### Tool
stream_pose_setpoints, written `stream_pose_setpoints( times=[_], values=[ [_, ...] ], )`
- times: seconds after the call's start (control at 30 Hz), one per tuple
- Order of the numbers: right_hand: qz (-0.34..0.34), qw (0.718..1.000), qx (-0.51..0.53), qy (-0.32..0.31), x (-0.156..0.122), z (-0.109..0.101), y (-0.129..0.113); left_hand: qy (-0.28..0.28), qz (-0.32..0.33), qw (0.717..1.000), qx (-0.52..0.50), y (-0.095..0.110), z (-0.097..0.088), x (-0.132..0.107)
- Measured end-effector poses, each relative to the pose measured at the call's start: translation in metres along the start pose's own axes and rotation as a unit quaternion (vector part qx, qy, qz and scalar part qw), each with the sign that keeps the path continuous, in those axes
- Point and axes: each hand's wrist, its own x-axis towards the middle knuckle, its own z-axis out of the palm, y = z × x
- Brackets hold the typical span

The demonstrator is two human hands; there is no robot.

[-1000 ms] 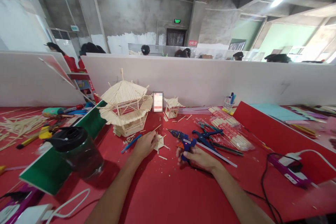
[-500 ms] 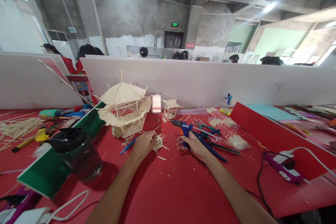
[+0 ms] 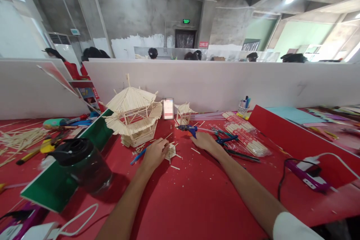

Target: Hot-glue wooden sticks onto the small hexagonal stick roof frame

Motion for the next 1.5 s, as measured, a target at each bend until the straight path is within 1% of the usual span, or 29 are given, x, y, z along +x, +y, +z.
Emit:
stream_pose_setpoints(
  times=[0.1, 0.2, 0.27, 0.3, 0.37, 0.43, 0.47, 0.53, 0.63, 0.73, 0.9, 1.03, 1.2, 1.33, 1.4, 1.5],
  values=[
    [-0.004, 1.000, -0.010, -0.013, 0.009, 0.001, -0.003, -0.011, 0.006, 1.000, 0.009, 0.001, -0.002, 0.000],
    [0.001, 1.000, -0.012, -0.008, 0.009, 0.001, -0.004, -0.035, 0.021, 0.999, 0.009, 0.002, -0.003, 0.001],
    [-0.006, 1.000, -0.011, 0.019, 0.002, -0.001, -0.005, -0.046, 0.028, 0.999, 0.009, 0.002, -0.003, 0.001],
    [-0.022, 0.999, -0.005, 0.042, -0.002, -0.001, -0.006, -0.048, 0.029, 0.998, 0.011, 0.003, -0.003, 0.001],
    [-0.093, 0.991, 0.032, 0.094, -0.013, 0.000, -0.009, -0.048, 0.029, 0.998, 0.016, 0.004, -0.002, 0.000],
    [-0.191, 0.968, 0.101, 0.129, -0.022, 0.004, -0.014, -0.044, 0.032, 0.998, 0.022, 0.006, -0.001, 0.000],
    [-0.227, 0.954, 0.134, 0.144, -0.026, 0.008, -0.017, -0.041, 0.035, 0.998, 0.024, 0.007, -0.001, -0.001],
    [-0.274, 0.930, 0.180, 0.166, -0.032, 0.018, -0.024, -0.039, 0.043, 0.998, 0.026, 0.010, -0.001, -0.002],
    [-0.311, 0.910, 0.199, 0.190, -0.035, 0.032, -0.031, -0.044, 0.054, 0.997, 0.026, 0.015, -0.002, -0.003],
    [-0.316, 0.906, 0.192, 0.206, -0.036, 0.038, -0.034, -0.054, 0.058, 0.996, 0.031, 0.020, -0.003, -0.004],
    [-0.305, 0.919, 0.158, 0.193, -0.039, 0.036, -0.037, -0.070, 0.053, 0.995, 0.039, 0.025, -0.005, -0.004],
    [-0.297, 0.923, 0.149, 0.194, -0.041, 0.036, -0.040, -0.078, 0.054, 0.995, 0.026, 0.025, -0.006, -0.004],
    [-0.290, 0.929, 0.158, 0.169, -0.042, 0.039, -0.039, -0.070, 0.058, 0.996, 0.013, 0.014, -0.011, -0.003],
    [-0.296, 0.931, 0.165, 0.138, -0.042, 0.044, -0.039, -0.058, 0.032, 0.998, 0.022, -0.001, -0.013, -0.002],
    [-0.297, 0.930, 0.170, 0.131, -0.042, 0.047, -0.040, -0.065, 0.018, 0.997, 0.028, -0.006, -0.011, -0.002],
    [-0.298, 0.930, 0.174, 0.125, -0.041, 0.051, -0.042, -0.091, 0.005, 0.995, 0.034, -0.008, -0.008, -0.003]
  ],
)
